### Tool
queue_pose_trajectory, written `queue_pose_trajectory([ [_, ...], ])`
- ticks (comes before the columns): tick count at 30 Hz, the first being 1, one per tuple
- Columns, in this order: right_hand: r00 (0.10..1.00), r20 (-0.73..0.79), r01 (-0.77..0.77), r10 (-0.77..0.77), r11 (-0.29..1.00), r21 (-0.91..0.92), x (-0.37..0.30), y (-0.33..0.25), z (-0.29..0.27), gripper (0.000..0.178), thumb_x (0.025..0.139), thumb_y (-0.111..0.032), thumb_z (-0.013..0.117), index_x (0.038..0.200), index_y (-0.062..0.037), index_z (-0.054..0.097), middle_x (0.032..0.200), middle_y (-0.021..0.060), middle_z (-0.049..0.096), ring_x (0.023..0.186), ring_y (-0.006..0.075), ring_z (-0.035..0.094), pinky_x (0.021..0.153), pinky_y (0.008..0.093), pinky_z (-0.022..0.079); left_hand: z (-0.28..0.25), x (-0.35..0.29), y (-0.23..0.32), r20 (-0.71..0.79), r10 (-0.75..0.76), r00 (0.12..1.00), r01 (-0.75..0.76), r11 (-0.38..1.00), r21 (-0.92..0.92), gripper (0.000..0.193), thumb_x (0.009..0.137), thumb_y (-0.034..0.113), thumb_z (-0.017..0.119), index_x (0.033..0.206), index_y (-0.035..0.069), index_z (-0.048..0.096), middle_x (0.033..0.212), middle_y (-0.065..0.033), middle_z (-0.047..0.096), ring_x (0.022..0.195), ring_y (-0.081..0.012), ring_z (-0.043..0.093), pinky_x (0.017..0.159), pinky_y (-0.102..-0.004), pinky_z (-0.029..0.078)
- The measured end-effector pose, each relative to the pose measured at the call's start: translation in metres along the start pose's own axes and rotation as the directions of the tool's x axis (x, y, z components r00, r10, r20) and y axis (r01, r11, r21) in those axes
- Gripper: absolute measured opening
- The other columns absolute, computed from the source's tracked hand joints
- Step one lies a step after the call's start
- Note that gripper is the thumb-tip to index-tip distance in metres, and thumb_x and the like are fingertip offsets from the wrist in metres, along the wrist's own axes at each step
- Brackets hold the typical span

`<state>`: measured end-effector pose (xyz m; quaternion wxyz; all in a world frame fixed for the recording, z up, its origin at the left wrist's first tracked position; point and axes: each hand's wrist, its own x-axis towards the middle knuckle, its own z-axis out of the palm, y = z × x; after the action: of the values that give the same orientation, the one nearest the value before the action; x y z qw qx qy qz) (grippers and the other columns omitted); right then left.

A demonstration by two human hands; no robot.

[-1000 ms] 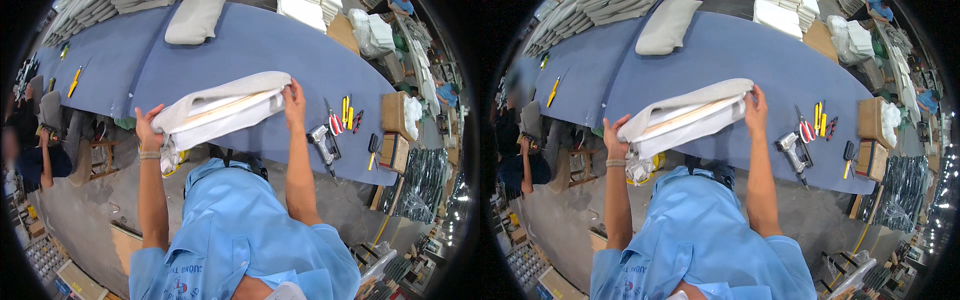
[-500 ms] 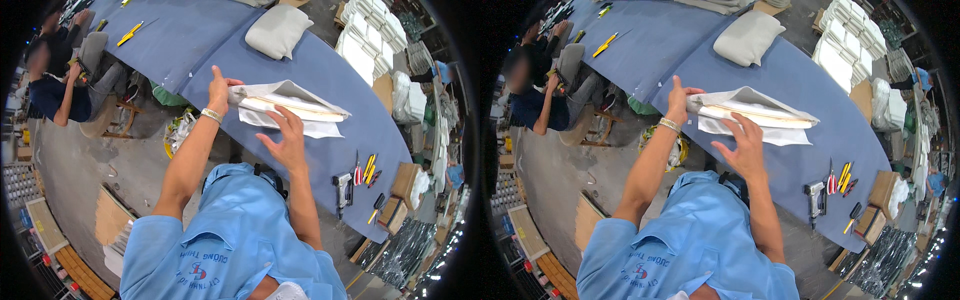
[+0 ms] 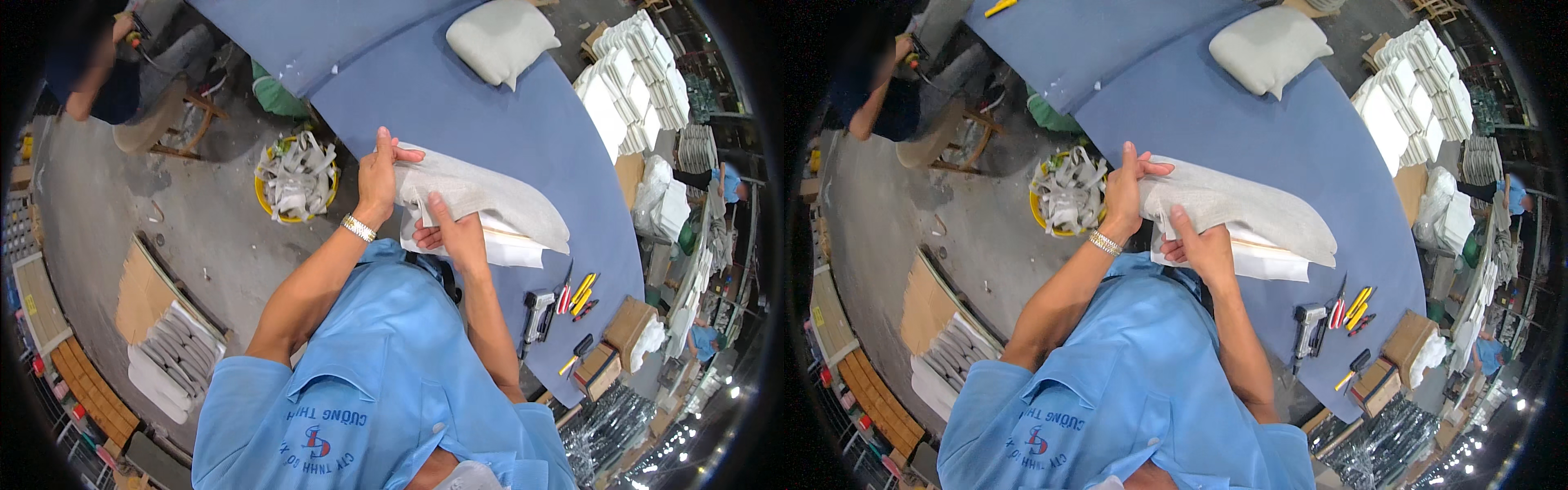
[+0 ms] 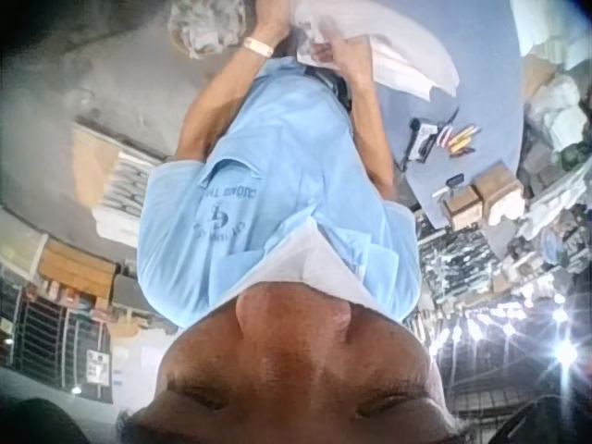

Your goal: The person assembles white cushion covers by inserting foam inserts, folding edges, and securing seams with a pneumatic staple gun. They trim excess fabric with scissors and place finished cushions on the table. The person also uses a utility knife to cut foam inserts.

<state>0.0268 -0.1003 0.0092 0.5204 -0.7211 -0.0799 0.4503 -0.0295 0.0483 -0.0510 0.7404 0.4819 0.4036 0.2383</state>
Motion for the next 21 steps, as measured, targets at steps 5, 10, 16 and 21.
queue_pose_trajectory([
  [5, 0.985, -0.013, 0.171, -0.174, 0.977, -0.125, -0.033, 0.029, 0.007, 0.049, 0.103, -0.041, 0.063, 0.090, 0.0043, 0.075, 0.072, 0.0082, 0.071, 0.066, 0.0115, 0.064, 0.061, 0.0278, 0.054, -0.006, -0.019, -0.019, -0.024, -0.019, 1.000, 0.017, 0.999, -0.051, 0.079, 0.109, 0.057, 0.035, 0.079, -0.004, 0.076, 0.104, -0.0156, 0.078, 0.140, -0.0249, 0.044, 0.119, -0.0417, 0.028],
  [10, 0.958, -0.170, 0.175, -0.230, 0.941, -0.289, -0.030, 0.002, -0.007, 0.054, 0.104, -0.039, 0.063, 0.072, 0.0039, 0.071, 0.067, 0.0071, 0.068, 0.062, 0.0089, 0.054, 0.057, 0.0293, 0.044, 0.018, -0.035, -0.003, -0.094, -0.192, 0.977, 0.172, 0.967, -0.190, 0.073, 0.110, 0.054, 0.038, 0.094, -0.006, 0.077, 0.104, -0.0121, 0.076, 0.116, -0.0222, 0.059, 0.106, -0.0388, 0.043],
  [16, 0.943, -0.169, 0.232, -0.287, 0.929, -0.287, -0.001, -0.017, -0.028, 0.047, 0.107, -0.033, 0.061, 0.072, -0.0016, 0.057, 0.079, 0.0134, 0.073, 0.077, 0.0144, 0.070, 0.071, 0.0277, 0.053, 0.023, -0.059, -0.037, 0.193, -0.219, 0.957, 0.266, 0.925, -0.271, 0.064, 0.109, 0.056, 0.042, 0.137, 0.002, 0.061, 0.135, -0.0088, 0.062, 0.124, -0.0199, 0.057, 0.106, -0.0377, 0.047],
  [21, 0.973, -0.052, 0.205, -0.224, 0.947, -0.248, 0.002, -0.009, -0.034, 0.045, 0.107, -0.033, 0.059, 0.085, 0.0050, 0.068, 0.077, 0.0104, 0.071, 0.074, 0.0154, 0.071, 0.069, 0.0296, 0.055, -0.024, -0.073, -0.034, 0.416, 0.166, 0.894, -0.336, 0.863, 0.377, 0.058, 0.106, 0.040, 0.054, 0.149, 0.001, 0.049, 0.156, -0.0192, 0.048, 0.144, -0.0344, 0.047, 0.112, -0.0447, 0.044],
])
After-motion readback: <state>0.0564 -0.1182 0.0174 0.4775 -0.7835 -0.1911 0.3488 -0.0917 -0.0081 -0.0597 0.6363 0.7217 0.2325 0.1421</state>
